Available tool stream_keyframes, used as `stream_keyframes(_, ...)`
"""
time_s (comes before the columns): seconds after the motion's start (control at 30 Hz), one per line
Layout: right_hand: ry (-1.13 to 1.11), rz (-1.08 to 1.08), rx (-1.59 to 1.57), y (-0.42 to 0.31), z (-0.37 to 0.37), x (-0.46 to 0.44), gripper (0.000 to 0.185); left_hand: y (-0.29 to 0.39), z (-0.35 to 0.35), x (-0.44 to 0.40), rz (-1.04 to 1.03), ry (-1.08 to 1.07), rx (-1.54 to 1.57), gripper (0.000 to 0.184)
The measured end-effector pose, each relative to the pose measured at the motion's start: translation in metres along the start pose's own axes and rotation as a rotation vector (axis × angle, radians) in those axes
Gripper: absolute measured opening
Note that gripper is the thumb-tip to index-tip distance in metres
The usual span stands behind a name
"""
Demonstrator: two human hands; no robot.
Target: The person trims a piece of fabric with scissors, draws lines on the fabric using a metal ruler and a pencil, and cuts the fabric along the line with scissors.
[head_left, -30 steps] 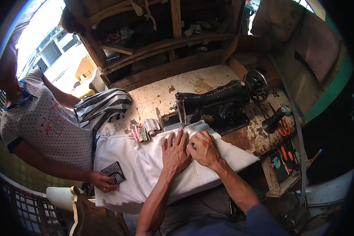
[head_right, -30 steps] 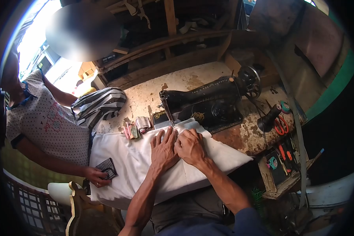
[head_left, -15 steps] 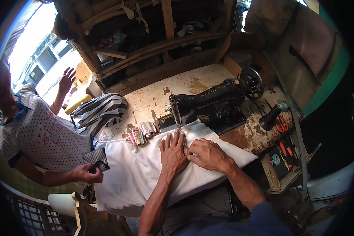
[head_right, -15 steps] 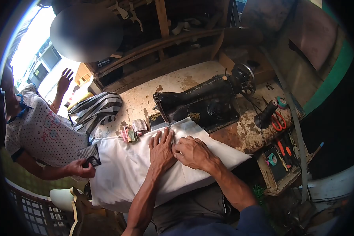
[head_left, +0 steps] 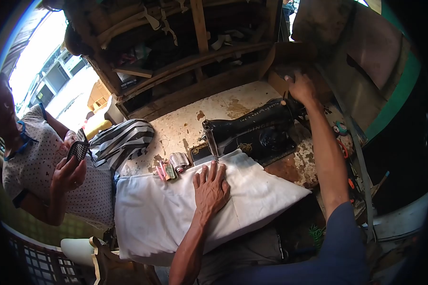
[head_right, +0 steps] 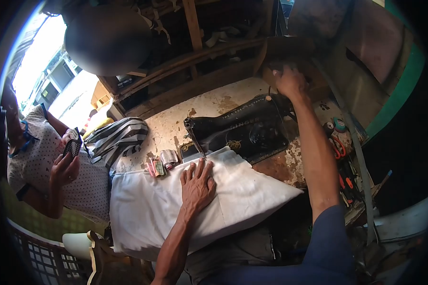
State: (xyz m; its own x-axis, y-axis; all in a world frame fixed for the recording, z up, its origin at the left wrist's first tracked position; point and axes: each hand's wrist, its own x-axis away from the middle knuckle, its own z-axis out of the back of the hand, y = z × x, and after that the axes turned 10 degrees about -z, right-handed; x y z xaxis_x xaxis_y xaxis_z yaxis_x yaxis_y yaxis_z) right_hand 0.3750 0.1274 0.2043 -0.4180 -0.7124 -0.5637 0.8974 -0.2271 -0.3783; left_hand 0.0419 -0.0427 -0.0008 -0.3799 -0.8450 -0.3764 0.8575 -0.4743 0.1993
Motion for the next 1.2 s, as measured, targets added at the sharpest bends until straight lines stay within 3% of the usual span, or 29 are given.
stream_keyframes(0.03,-0.234,-0.188,0.144,-0.002,-0.005,-0.006,0.039,-0.002,-0.001,0.000,0.001,0.006,-0.001,0.062)
stream_keyframes(0.13,-0.262,-0.170,0.159,0.022,-0.028,-0.021,0.045,-0.002,-0.001,0.000,0.009,-0.010,0.008,0.060)
stream_keyframes(0.27,-0.215,0.001,-0.090,0.055,-0.010,0.000,0.042,-0.004,-0.001,-0.003,0.021,-0.033,0.036,0.059)
stream_keyframes(0.33,-0.205,-0.197,-0.215,0.052,0.022,0.030,0.040,-0.005,-0.002,0.000,0.032,-0.036,0.042,0.059)
stream_keyframes(0.47,-0.213,-0.176,-0.121,0.068,0.035,0.046,0.041,-0.005,-0.001,-0.001,0.015,-0.013,0.036,0.058)
stream_keyframes(0.57,-0.201,-0.159,-0.547,0.066,0.010,0.029,0.046,-0.004,0.000,-0.001,0.012,-0.015,0.024,0.058)
stream_keyframes(0.7,-0.141,-0.222,-0.449,0.057,0.002,0.032,0.045,-0.004,0.000,0.000,0.014,-0.017,0.016,0.058)
stream_keyframes(0.87,-0.200,-0.334,-0.556,0.076,0.009,0.049,0.047,-0.005,0.001,-0.003,0.016,-0.016,0.017,0.058)
stream_keyframes(0.93,-0.189,-0.326,-0.935,0.076,0.001,0.056,0.052,-0.002,0.003,0.000,0.014,-0.015,0.012,0.058)
stream_keyframes(1.0,-0.253,-0.383,-0.876,0.081,-0.008,0.058,0.056,-0.002,0.001,0.001,0.015,-0.026,0.009,0.058)
stream_keyframes(1.13,-0.144,-0.411,-0.953,0.082,-0.001,0.089,0.048,-0.003,0.002,-0.001,0.026,-0.029,0.016,0.058)
stream_keyframes(1.2,0.004,-0.434,-0.800,0.068,0.011,0.104,0.043,-0.003,0.003,-0.002,0.028,-0.007,0.018,0.058)
